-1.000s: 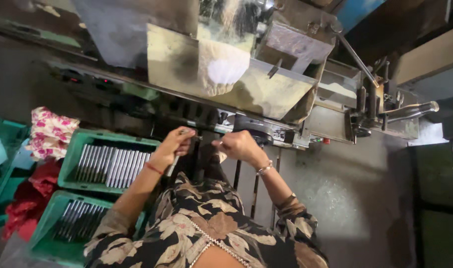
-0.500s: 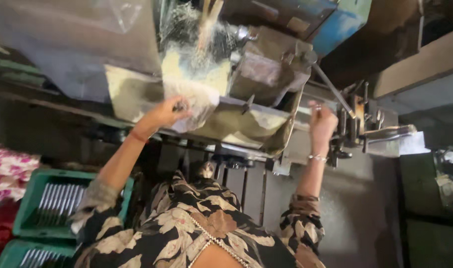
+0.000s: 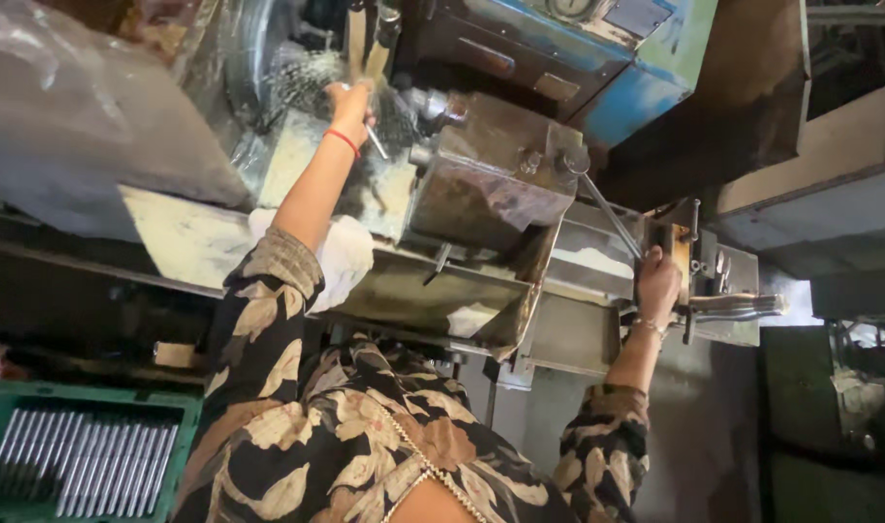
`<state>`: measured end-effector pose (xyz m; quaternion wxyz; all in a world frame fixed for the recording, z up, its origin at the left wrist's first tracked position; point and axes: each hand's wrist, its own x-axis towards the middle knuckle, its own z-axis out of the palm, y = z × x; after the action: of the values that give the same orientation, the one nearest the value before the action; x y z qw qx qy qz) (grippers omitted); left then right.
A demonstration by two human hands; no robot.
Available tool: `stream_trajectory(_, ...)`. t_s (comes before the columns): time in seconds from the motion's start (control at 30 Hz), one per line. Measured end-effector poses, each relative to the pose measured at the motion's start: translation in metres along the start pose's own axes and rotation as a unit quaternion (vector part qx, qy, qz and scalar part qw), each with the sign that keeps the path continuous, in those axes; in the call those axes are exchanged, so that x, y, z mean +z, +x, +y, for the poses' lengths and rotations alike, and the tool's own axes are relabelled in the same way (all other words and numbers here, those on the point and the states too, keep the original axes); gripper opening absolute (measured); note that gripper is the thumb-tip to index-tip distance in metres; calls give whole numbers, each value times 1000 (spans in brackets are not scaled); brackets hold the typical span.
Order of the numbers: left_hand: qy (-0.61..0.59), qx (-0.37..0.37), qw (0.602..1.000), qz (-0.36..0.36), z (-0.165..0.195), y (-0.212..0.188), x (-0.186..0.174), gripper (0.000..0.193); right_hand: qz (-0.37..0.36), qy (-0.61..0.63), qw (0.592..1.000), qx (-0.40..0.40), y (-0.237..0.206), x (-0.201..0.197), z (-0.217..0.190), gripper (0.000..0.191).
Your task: The person repeatedly picks up metal rods from a green bin, places them into a grinding machine, operates the machine to grind the rods, and then returns the finished rods to the bin. The process is repeated multiple times throughout the clip.
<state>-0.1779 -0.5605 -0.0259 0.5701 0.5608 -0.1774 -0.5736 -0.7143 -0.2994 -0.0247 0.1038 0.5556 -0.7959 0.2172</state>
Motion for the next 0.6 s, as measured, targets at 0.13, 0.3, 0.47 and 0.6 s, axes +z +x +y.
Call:
stream_trajectory(0.13,-31,-7,999,15,-2,10,6,43,15,-27,999,34,0,15,7,50)
stream_trajectory(0.3,-40,-63,995,-67,-14,23,8,28,31,-89,990,106,6,29,11,59)
stream_trajectory(0.47,-34,-63,996,-53,-25,40,10,26,62,-102,987,109,6,38,14,57)
stream_trajectory(0.6,-32,-53,997,-53,-27,48,9,26,97,-115,982,111,4,42,14,57)
